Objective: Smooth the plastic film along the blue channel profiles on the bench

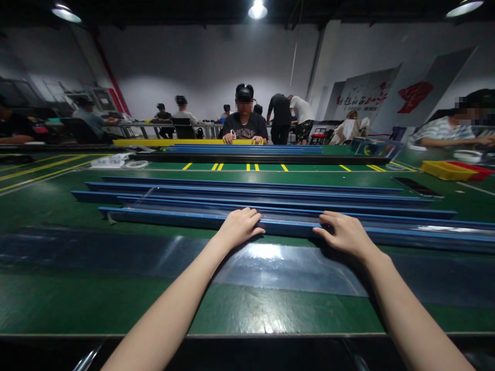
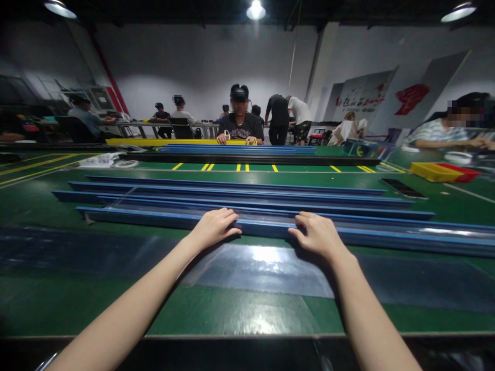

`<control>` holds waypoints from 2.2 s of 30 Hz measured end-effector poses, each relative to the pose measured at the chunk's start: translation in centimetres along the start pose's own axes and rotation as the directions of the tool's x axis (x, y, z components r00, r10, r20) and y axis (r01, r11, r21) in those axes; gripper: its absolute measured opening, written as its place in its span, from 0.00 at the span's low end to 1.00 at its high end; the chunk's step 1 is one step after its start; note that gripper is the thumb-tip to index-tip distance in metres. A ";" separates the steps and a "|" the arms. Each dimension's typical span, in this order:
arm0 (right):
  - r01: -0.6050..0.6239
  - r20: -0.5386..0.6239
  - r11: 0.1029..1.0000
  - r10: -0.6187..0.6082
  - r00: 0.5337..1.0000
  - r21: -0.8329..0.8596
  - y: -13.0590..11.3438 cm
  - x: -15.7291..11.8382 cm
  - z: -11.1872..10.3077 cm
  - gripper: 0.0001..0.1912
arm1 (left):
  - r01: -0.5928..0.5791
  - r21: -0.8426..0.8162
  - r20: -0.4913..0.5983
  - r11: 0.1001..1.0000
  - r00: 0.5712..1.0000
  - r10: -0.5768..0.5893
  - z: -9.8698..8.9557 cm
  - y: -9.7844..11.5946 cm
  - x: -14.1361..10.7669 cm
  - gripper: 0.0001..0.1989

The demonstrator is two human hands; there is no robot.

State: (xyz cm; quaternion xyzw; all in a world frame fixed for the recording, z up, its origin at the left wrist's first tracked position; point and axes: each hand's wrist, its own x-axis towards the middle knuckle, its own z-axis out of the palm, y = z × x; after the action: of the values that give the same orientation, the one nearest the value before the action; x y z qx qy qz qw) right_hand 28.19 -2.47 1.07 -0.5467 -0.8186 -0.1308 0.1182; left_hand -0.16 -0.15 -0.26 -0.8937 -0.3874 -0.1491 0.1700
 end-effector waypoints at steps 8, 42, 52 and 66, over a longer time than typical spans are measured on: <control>0.055 -0.011 0.997 -0.055 0.998 0.061 -1.5 0.5 0.6 0.17 | -0.005 0.002 0.001 1.000 1.000 0.005 0.0 0.1 0.0 0.14; 0.078 -0.029 0.983 -0.074 0.997 0.165 -2.3 1.2 0.9 0.17 | 0.051 -0.023 0.082 0.998 0.995 -0.049 -0.7 0.3 0.4 0.14; 0.078 -0.026 0.984 -0.075 0.997 0.160 -2.3 1.2 1.0 0.17 | 0.061 -0.030 0.106 0.998 0.993 -0.058 -0.7 0.2 0.4 0.14; 0.076 -0.026 0.985 -0.072 0.997 0.157 -2.3 1.2 1.0 0.17 | 0.091 -0.020 0.147 0.996 0.985 -0.087 -0.9 0.2 0.5 0.15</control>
State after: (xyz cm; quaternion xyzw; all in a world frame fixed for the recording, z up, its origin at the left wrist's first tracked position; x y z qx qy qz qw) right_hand 25.53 -1.92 0.38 -0.5035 -0.8449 -0.0751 0.1644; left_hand 0.24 -0.35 0.72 -0.8863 -0.4362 -0.0960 0.1224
